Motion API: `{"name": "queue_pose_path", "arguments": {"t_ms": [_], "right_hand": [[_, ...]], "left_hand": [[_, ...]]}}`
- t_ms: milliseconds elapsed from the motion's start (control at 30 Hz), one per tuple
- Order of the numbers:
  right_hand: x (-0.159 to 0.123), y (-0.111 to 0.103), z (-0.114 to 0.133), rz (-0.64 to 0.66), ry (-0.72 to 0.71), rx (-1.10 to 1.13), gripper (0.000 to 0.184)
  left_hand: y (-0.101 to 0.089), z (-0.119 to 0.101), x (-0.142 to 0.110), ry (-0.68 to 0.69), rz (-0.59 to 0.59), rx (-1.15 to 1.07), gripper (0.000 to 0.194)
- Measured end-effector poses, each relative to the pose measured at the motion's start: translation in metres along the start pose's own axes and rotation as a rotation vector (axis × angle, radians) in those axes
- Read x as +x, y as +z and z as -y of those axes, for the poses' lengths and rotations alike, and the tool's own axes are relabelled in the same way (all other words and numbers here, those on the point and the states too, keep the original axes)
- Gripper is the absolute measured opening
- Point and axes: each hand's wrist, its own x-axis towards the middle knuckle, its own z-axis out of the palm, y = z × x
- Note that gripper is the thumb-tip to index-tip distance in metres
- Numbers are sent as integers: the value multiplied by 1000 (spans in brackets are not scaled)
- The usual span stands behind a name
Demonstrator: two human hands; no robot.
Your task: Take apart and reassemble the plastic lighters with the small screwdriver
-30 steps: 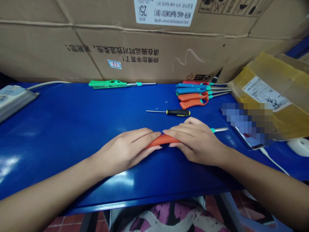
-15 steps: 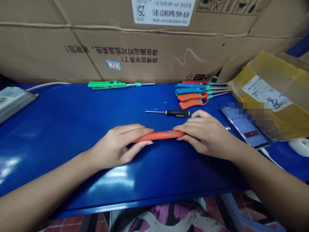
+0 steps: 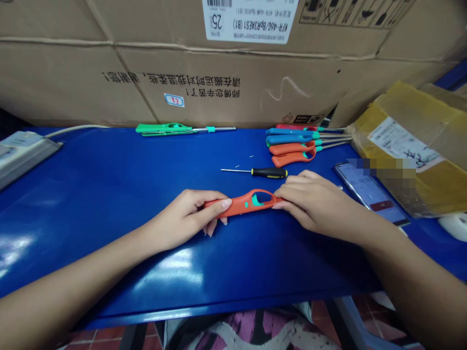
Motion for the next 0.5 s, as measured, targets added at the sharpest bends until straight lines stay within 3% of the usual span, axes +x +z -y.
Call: {"name": "queue_pose_path", "arguments": {"t_ms": [200,333,500], "right_hand": [[0,2,-6,65,67,78,32],[0,1,-10,-19,96,116,13],[0,2,-11,-38,127,131,3]], "left_hand": [[-10,9,7,-197,-53,-528,40],[-11,7,7,-168,-167,-394,29],[-10,10,4,-49,-141,-175,27]]}}
